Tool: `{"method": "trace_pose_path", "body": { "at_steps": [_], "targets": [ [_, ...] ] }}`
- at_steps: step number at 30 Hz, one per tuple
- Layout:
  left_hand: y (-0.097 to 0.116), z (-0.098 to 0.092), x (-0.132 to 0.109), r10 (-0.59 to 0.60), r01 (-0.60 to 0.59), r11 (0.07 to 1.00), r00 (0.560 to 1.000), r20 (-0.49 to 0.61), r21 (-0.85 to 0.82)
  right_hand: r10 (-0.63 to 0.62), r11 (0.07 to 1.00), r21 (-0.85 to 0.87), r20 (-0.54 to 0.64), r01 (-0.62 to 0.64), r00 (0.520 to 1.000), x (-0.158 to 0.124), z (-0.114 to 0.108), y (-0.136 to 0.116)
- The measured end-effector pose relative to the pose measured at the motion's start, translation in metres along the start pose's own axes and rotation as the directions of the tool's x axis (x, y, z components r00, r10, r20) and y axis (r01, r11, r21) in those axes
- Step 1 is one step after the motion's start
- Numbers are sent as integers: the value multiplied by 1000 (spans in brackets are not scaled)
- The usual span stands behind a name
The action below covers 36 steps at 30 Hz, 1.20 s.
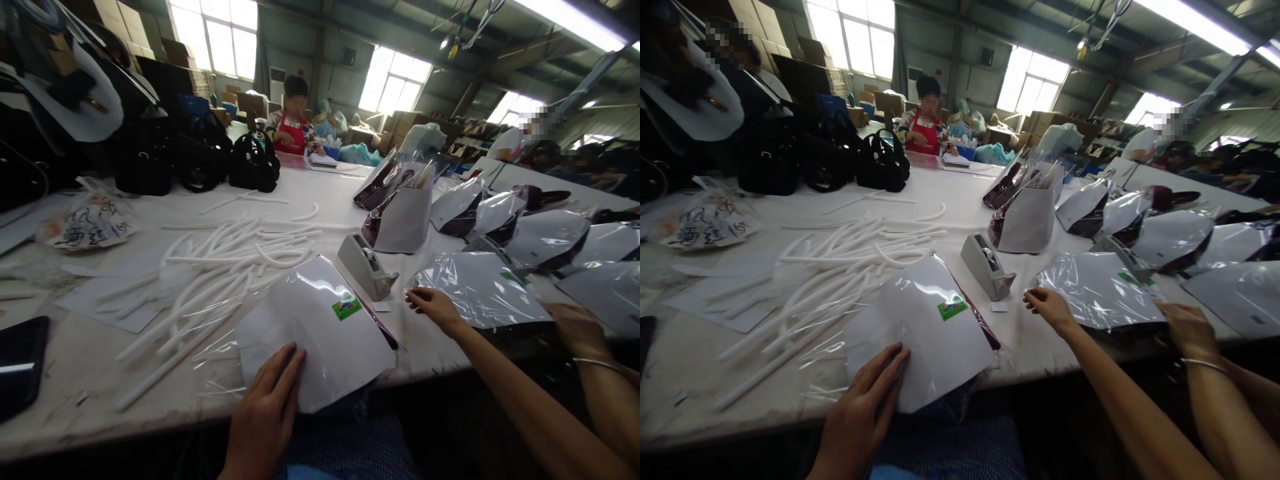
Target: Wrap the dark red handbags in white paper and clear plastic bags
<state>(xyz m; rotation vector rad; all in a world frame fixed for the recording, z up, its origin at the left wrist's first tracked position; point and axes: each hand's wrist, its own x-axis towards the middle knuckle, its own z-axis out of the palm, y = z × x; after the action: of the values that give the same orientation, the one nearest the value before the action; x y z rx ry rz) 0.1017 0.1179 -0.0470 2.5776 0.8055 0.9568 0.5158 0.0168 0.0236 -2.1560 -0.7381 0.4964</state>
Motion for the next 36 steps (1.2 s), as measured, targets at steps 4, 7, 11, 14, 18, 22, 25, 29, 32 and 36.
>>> {"method": "trace_pose_path", "body": {
  "at_steps": [4,7,11,14,18,22,25,29,32,36],
  "targets": [
    [1,0,2,-10,10,1000,1000,4,-18,-123,991,-37,50,125,991,-23,-17,-23],
    [3,-1,3,-35,36,999,999,20,-32,-285,951,-71,188,302,940,-49,-18,-68],
    [9,-6,5,-65,68,994,997,38,-83,-473,794,-130,482,593,738,-88,8,-142],
    [11,-7,7,-84,89,989,996,42,-122,-505,664,-95,675,742,538,-108,45,-186],
    [11,-6,6,-93,96,984,995,26,-151,-431,490,-102,835,866,342,-114,101,-217],
    [12,-4,4,-85,86,980,996,13,-180,-315,210,-293,883,933,348,-105,148,-230],
    [12,-3,5,-88,90,977,996,15,-196,-201,45,-405,892,913,405,-101,173,-235],
    [12,-2,6,-84,85,972,996,13,-217,-124,-77,-441,894,894,430,-102,195,-239],
    [12,-1,6,-79,75,968,997,-7,-241,-112,-77,-458,887,886,448,-103,208,-237],
    [11,1,7,-80,69,959,996,-30,-274,-178,29,-466,868,884,463,-97,221,-227]
  ]
}}
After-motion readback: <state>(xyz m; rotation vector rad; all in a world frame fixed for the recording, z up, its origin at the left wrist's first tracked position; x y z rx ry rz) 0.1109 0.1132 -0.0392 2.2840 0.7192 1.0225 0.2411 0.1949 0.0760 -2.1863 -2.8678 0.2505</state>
